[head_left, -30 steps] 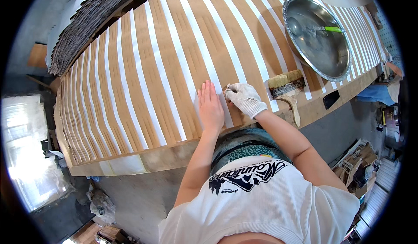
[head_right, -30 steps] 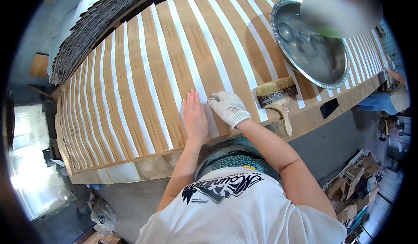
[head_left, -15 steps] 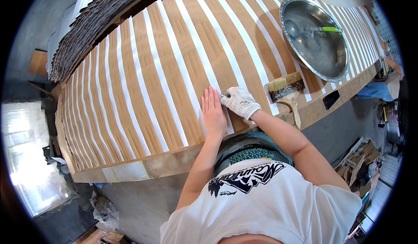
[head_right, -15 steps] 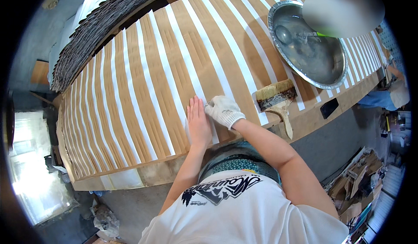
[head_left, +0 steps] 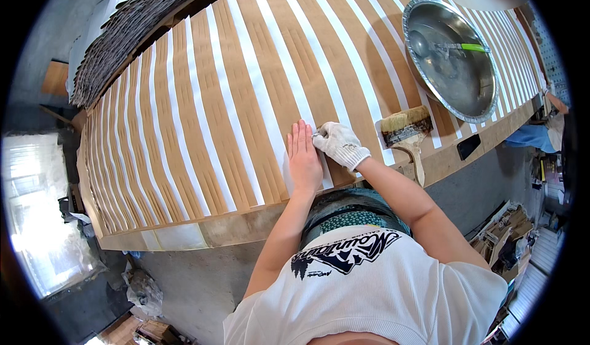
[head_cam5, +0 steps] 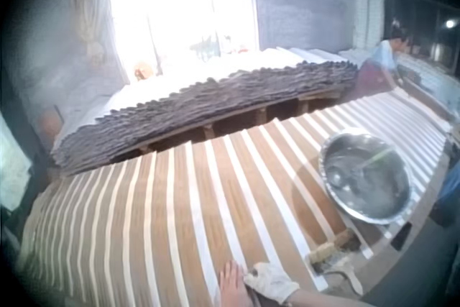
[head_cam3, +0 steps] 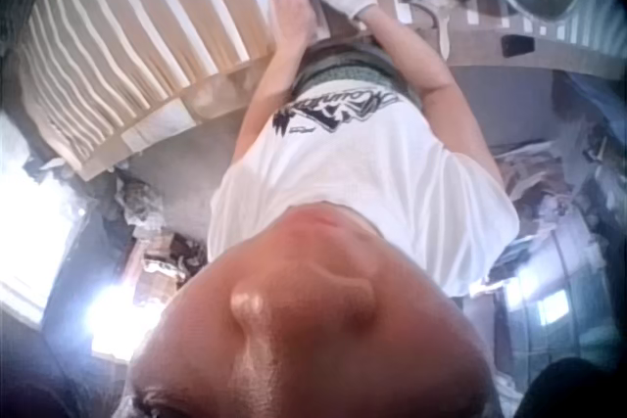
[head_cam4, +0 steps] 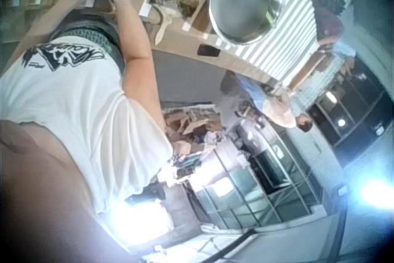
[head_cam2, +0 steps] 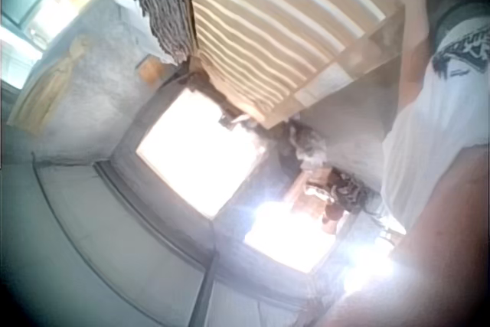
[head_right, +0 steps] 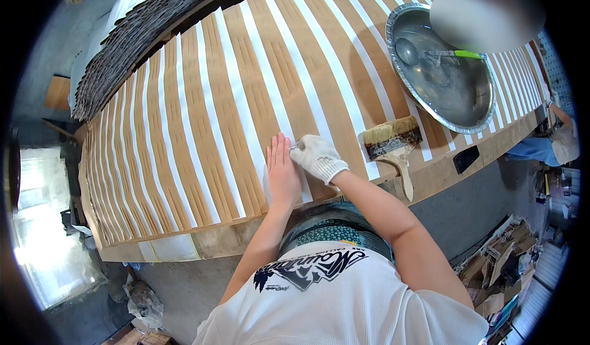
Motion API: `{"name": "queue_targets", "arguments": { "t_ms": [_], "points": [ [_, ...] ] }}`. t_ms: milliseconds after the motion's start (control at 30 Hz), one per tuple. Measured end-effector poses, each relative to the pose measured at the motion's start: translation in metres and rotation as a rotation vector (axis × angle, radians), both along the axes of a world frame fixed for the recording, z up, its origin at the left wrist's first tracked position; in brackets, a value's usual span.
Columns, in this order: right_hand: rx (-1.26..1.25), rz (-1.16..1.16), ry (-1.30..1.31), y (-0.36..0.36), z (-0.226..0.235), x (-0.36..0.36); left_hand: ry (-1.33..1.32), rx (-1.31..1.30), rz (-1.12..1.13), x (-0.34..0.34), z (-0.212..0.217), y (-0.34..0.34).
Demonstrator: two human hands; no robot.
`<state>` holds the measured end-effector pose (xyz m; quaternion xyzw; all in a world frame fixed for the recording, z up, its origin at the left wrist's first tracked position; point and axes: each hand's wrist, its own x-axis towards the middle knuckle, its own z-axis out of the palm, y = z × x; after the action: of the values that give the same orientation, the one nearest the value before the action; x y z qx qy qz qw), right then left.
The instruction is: The person repeatedly dips a brush into a metal bowl and applies a clear liquid to a large wooden board with alternating light and dark stripes. The person smooths the surface with the brush and occasionally uses a cloth to wipe the board.
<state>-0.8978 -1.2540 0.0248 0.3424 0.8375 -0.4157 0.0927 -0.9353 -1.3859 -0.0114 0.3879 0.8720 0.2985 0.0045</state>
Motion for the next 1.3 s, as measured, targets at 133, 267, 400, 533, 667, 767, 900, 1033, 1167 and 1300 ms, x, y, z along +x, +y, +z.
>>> {"name": "queue_targets", "arguments": {
  "t_ms": [133,267,400,533,667,767,900,1033,1167,1300],
  "points": [
    [-0.012,-0.025,-0.004,-0.001,0.004,0.001,-0.008,0.009,-0.003,0.001,0.001,0.001],
    [-0.012,-0.035,0.018,0.000,0.003,0.002,-0.018,0.017,-0.001,0.001,-0.003,0.002],
    [-0.004,-0.019,0.002,0.001,0.004,0.002,-0.027,0.018,0.000,0.002,-0.004,0.003],
    [0.012,-0.010,-0.006,0.001,0.004,0.002,-0.038,0.036,-0.004,0.002,-0.006,0.001],
    [-0.041,-0.021,-0.022,0.001,0.001,0.002,-0.025,0.014,-0.024,0.001,0.000,-0.002],
    [0.085,0.019,-0.086,0.003,0.021,0.006,-0.037,0.055,-0.035,-0.002,0.009,-0.011],
    [0.279,0.007,-0.075,-0.006,0.039,0.020,0.047,-0.026,0.062,-0.010,0.023,-0.052],
    [0.256,0.004,0.017,-0.036,0.047,0.024,0.009,-0.108,0.109,-0.009,0.020,-0.090],
    [0.043,-0.009,0.110,-0.071,0.042,0.019,0.001,-0.072,0.089,-0.014,0.026,-0.108],
    [-0.112,-0.079,0.082,-0.097,0.019,0.007,0.032,-0.021,0.126,-0.020,0.024,-0.130]
  ]
}}
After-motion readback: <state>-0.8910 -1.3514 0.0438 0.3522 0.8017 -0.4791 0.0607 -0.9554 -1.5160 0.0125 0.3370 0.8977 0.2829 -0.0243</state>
